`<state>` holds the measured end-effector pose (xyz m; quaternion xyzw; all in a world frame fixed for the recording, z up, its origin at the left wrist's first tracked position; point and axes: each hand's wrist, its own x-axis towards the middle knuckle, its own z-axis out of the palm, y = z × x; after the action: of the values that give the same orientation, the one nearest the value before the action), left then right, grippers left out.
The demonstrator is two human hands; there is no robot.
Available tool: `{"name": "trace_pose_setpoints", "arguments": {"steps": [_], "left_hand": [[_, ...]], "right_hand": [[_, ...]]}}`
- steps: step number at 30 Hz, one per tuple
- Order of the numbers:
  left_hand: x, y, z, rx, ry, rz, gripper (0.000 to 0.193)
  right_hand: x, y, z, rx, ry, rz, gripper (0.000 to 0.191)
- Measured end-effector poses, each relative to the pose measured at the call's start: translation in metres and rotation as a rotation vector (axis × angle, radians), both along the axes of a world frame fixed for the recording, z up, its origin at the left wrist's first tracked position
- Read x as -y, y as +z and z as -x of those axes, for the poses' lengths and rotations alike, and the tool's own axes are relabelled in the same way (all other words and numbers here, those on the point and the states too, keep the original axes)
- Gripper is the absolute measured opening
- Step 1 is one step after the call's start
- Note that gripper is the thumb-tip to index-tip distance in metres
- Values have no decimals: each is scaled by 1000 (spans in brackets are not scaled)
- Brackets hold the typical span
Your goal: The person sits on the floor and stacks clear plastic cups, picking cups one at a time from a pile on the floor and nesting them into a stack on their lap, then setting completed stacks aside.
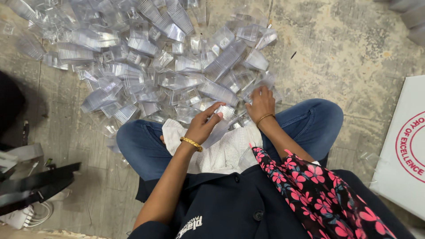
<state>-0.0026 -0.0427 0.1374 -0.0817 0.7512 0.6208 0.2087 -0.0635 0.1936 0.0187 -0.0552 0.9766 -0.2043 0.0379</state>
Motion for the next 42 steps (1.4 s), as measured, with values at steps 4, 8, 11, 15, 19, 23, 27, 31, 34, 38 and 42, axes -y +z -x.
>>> {"name": "trace_pose_setpoints", "arguments": {"steps": [4,8,11,15,19,23,27,31,34,38,42], "left_hand": [[0,1,-3,-13,-11,7,45],[2,4,-4,-68,-16,-10,44],[5,8,-5,-21,-6,4,45],[6,11,-6,-16,2,0,46],[4,12,-6,-14,-4,19,46],[1,12,-5,-33,-20,62,46],[2,13,-4,-27,-30,78,46],[3,13,-3,-42,-46,109,46],[1,13,-3,24,-62,152,47],[1,15,-3,-34,-73,116,46],[2,18,-2,-17,-94,138,46]], "right_hand": [[-7,-14,5,-21,-48,139,89],[-13,-20,6,-28,-53,139,74],[-16,-16,6,40,-82,154,66],[-17,-5,6,130,-128,148,62],[-19,4,7,186,-152,70,64],[-27,10,2,74,-132,133,67],[-50,19,-2,-133,-94,226,68],[-73,31,1,205,-254,677,66],[-78,44,1,494,-331,1044,56],[-76,70,-4,717,-341,1254,47],[-69,94,-4,774,-333,1283,48]]}}
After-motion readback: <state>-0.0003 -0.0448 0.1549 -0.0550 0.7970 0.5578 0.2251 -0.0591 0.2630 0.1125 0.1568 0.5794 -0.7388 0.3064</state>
